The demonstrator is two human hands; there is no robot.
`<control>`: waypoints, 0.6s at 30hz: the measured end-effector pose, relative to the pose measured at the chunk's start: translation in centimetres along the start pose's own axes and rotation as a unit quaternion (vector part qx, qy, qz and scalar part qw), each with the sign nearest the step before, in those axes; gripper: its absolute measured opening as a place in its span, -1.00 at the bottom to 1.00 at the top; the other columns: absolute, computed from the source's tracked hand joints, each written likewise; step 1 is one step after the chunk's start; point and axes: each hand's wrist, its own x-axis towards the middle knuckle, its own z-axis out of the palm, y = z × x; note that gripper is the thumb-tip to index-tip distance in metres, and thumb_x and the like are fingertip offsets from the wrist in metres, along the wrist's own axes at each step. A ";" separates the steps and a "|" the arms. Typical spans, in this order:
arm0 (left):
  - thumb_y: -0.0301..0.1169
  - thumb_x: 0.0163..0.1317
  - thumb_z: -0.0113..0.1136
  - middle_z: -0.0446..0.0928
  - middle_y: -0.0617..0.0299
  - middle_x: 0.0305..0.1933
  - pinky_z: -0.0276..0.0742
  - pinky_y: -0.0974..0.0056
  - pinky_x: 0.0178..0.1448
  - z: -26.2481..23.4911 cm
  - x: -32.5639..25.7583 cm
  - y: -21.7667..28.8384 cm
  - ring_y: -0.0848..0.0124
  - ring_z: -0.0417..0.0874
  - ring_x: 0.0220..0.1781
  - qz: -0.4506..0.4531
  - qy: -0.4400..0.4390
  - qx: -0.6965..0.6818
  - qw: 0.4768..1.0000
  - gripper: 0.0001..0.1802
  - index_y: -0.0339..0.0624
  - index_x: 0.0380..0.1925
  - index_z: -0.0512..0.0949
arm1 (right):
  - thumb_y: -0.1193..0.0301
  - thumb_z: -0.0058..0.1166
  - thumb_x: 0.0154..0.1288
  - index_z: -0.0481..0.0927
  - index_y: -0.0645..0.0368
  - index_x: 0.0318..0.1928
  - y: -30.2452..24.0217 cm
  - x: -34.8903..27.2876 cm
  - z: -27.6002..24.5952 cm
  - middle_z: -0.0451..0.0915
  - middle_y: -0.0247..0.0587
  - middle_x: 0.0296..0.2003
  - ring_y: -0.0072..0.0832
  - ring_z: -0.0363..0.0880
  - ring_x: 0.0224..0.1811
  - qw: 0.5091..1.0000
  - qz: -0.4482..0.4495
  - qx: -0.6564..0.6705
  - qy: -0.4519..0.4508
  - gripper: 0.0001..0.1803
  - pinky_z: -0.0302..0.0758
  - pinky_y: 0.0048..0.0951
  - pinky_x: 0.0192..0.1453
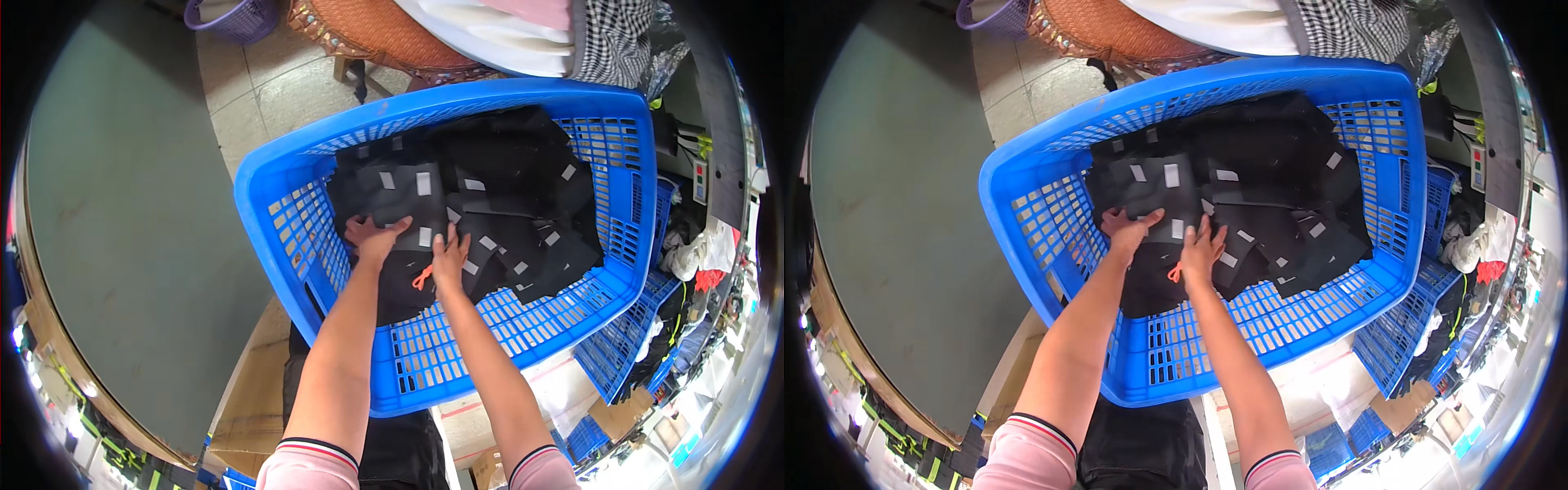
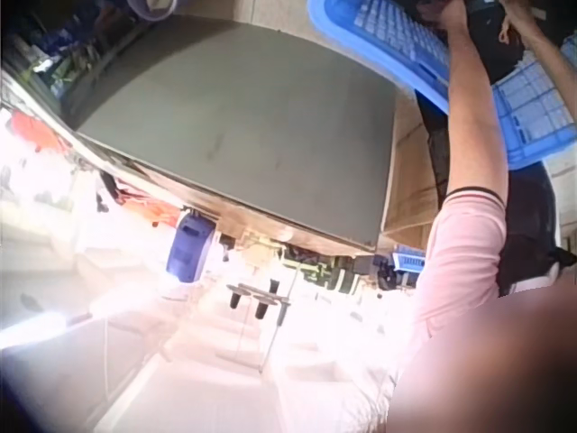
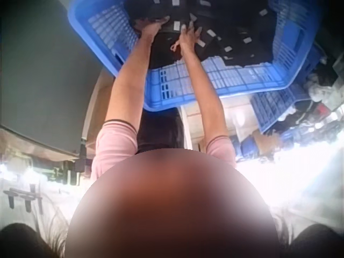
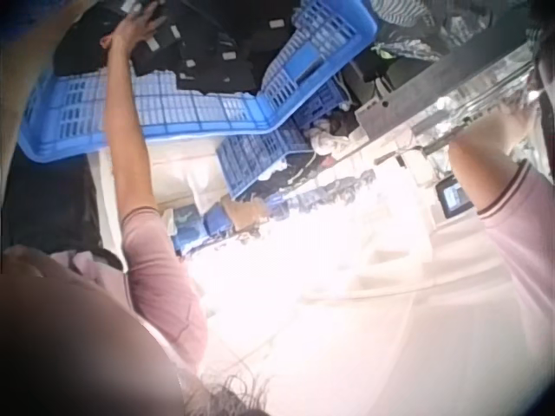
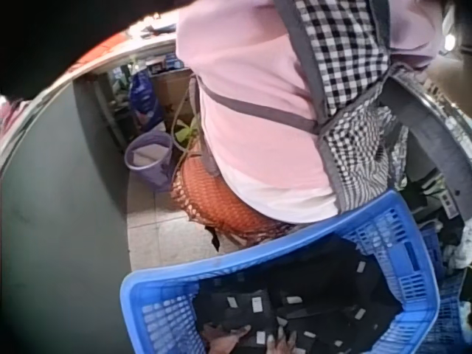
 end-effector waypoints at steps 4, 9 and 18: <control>0.12 -0.27 0.41 0.08 -0.06 0.33 0.23 0.11 0.31 0.5 -1.1 -1.0 0.01 0.16 0.35 0.041 0.037 -0.049 0.997 0.03 -0.26 0.19 0.33 | 0.12 -0.30 0.43 0.12 0.06 0.36 0.9 1.0 -0.2 -0.05 -0.11 0.41 -0.23 -0.35 0.48 0.994 0.044 0.091 -0.037 -0.43 -0.28 -0.27 0.48; -0.03 -0.14 0.36 0.56 -0.11 -0.07 0.44 0.06 0.10 1.0 -3.9 0.8 0.00 0.57 0.01 0.100 -0.060 -0.065 0.991 -0.04 -0.21 0.25 0.21 | 0.13 -0.18 0.43 0.14 0.03 0.36 4.0 1.7 -2.5 0.24 -0.27 0.27 -0.42 0.17 0.31 0.931 0.088 0.343 -0.088 -0.43 0.14 -0.39 0.33; -0.23 -0.09 0.34 0.56 -0.23 -0.22 0.44 0.03 0.03 1.4 -8.3 3.6 -0.11 0.56 -0.08 0.176 -0.086 -0.050 0.979 -0.34 -0.25 0.02 0.36 | 0.11 -0.20 0.43 0.34 0.21 0.13 3.4 1.5 -5.5 0.43 -0.21 0.07 -0.37 0.41 0.10 0.868 0.193 0.453 -0.061 -0.53 0.33 -0.33 0.21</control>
